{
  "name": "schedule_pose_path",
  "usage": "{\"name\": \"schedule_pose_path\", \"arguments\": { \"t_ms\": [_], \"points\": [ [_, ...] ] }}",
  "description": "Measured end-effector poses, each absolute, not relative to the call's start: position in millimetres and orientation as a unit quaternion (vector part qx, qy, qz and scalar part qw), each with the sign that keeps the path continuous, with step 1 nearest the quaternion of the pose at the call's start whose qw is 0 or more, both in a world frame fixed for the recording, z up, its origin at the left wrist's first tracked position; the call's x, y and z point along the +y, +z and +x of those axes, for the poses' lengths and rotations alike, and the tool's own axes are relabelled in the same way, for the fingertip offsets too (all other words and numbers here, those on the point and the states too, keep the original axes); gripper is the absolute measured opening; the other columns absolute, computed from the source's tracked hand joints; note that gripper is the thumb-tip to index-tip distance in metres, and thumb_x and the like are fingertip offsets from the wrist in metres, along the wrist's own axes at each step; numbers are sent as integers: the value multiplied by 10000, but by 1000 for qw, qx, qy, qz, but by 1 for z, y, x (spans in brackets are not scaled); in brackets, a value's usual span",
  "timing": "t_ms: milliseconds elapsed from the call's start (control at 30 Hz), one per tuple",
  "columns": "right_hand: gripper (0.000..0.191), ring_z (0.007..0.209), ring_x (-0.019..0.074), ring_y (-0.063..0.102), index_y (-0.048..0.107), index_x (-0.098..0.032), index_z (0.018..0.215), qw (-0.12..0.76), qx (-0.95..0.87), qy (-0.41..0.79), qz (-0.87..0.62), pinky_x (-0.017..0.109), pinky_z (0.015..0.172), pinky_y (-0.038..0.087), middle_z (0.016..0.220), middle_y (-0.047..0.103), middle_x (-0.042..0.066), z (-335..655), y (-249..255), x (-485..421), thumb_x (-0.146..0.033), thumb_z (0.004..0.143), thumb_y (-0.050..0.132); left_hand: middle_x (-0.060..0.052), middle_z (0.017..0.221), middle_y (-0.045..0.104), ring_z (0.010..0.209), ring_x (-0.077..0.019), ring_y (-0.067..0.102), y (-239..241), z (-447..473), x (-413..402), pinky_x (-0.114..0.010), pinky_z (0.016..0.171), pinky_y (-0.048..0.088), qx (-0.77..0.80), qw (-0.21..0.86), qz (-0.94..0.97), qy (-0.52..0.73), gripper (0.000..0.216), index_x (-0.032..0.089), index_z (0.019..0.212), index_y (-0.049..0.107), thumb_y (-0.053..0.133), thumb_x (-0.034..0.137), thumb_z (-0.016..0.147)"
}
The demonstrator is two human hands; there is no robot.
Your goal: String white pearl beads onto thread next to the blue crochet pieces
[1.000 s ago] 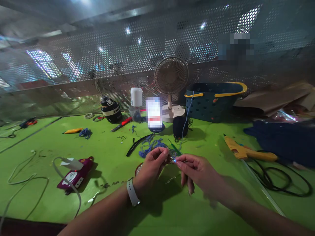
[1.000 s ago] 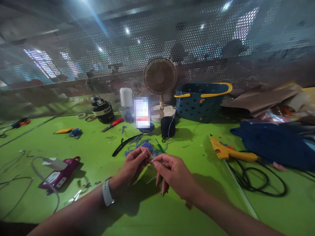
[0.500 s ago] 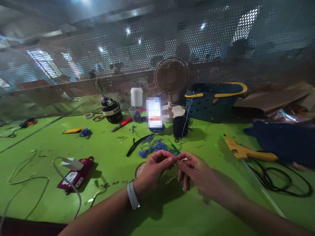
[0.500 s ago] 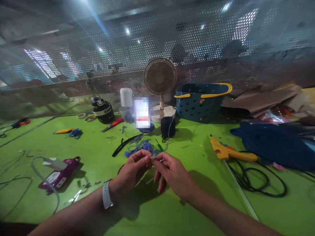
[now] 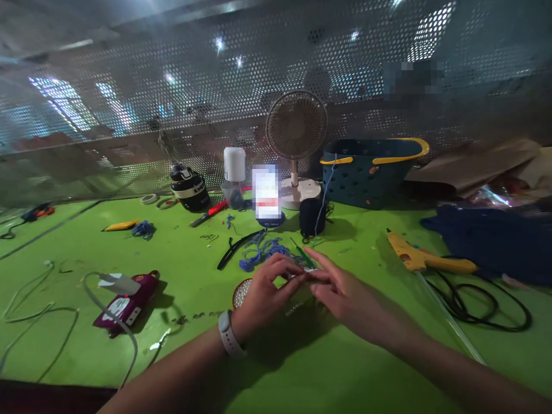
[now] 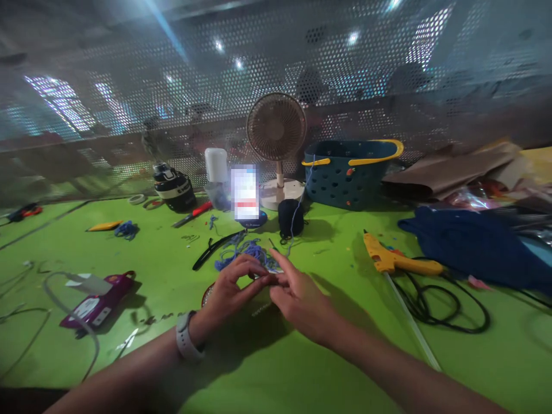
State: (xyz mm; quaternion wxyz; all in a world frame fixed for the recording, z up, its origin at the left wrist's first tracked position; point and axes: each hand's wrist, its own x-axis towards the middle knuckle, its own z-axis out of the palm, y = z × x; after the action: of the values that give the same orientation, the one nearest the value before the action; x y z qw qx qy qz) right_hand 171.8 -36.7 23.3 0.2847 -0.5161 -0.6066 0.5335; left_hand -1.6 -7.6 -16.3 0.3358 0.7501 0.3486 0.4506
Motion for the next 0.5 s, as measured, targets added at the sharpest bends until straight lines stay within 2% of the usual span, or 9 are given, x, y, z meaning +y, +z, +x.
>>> {"name": "schedule_pose_path", "arguments": {
  "t_ms": [100, 200, 300, 367, 500],
  "points": [
    [479, 708, 178, 638, 501, -215, 1346, 344, -644, 428, -532, 329, 602, 525, 1116, 656, 101, 179, 22, -33, -310, 877, 525, -49, 894, 663, 800, -155, 605, -18, -2, -7, -281, 688, 492, 350, 397, 718, 452, 77, 178, 878, 661, 631, 247, 861],
    [300, 1011, 240, 604, 672, -261, 1144, 418, -689, 319, -499, 398, 818, 523, 1208, 596, 86, 184, 15, -28, -358, 877, 579, -53, 870, 667, 719, -145, 600, -18, 0, -10, -258, 607, 473, 364, 454, 690, 430, 109, 180, 898, 653, 598, 272, 880],
    [216, 1226, 234, 480, 715, -338, 1062, 455, -702, 327, -440, 420, 1010, 426, 1323, 519, 24, 183, 8, -26, -341, 863, 631, -41, 795, 656, 685, -137, 576, -17, 3, -13, -247, 606, 443, 359, 447, 695, 434, 72, 175, 861, 669, 629, 234, 852],
    [188, 1217, 214, 487, 728, -356, 1023, 475, -689, 357, -414, 405, 1017, 422, 1300, 536, 8, 181, 5, -26, -333, 854, 650, -40, 788, 653, 692, -138, 574, -17, 6, -14, -246, 616, 435, 353, 438, 699, 442, 66, 174, 875, 675, 637, 216, 841],
    [105, 1094, 180, 548, 757, -341, 898, 523, -651, 387, -390, 346, 940, 460, 1106, 606, 9, 177, 3, -23, -308, 816, 699, -34, 819, 642, 697, -129, 570, -16, 8, -12, -243, 622, 446, 344, 467, 689, 435, 83, 176, 886, 658, 632, 246, 849]
  ]
}}
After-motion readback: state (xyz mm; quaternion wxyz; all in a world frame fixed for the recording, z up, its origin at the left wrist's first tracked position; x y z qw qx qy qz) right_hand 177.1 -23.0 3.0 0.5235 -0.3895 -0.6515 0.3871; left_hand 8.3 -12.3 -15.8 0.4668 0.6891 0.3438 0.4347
